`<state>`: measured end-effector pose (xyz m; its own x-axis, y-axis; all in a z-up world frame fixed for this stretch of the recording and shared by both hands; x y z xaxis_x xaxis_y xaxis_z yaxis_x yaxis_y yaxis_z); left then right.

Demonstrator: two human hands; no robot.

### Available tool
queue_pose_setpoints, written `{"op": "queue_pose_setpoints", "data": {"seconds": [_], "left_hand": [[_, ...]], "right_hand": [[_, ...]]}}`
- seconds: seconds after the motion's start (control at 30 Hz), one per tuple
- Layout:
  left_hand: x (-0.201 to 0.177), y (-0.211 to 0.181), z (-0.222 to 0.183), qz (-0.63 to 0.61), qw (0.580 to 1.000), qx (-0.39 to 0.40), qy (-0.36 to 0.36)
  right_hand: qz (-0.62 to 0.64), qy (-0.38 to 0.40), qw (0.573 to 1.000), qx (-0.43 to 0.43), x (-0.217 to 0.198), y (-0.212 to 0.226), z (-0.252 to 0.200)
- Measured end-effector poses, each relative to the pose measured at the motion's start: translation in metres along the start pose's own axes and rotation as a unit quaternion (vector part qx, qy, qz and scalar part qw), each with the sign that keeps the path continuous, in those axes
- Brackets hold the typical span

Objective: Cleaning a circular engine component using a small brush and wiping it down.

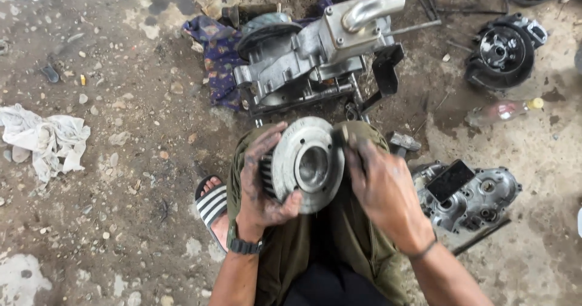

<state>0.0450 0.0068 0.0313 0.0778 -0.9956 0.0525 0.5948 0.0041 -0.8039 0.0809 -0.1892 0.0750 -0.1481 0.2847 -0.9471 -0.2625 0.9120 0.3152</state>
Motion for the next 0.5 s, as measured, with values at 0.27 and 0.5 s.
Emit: {"op": "queue_pose_setpoints", "data": {"seconds": [0.27, 0.5], "left_hand": [[-0.002, -0.002, 0.004, -0.035, 0.999, -0.014, -0.013], [-0.002, 0.009, 0.002, -0.032, 0.999, 0.027, -0.021]], "right_hand": [[0.019, 0.04, 0.996, 0.071, 0.003, 0.003, -0.051], [0.062, 0.041, 0.992, 0.1, -0.003, 0.009, -0.008]]}}
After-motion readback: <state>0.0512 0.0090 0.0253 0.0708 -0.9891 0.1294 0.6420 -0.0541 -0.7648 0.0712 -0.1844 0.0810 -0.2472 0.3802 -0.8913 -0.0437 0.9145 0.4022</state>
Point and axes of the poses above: each hand's wrist, its own z-axis towards the middle knuckle, its own x-axis out of the palm, y = z × x, the point moved 3 cm from there along z, towards the middle knuckle, and after that the axes turned 12 degrees about -z, right-handed, at the moved point
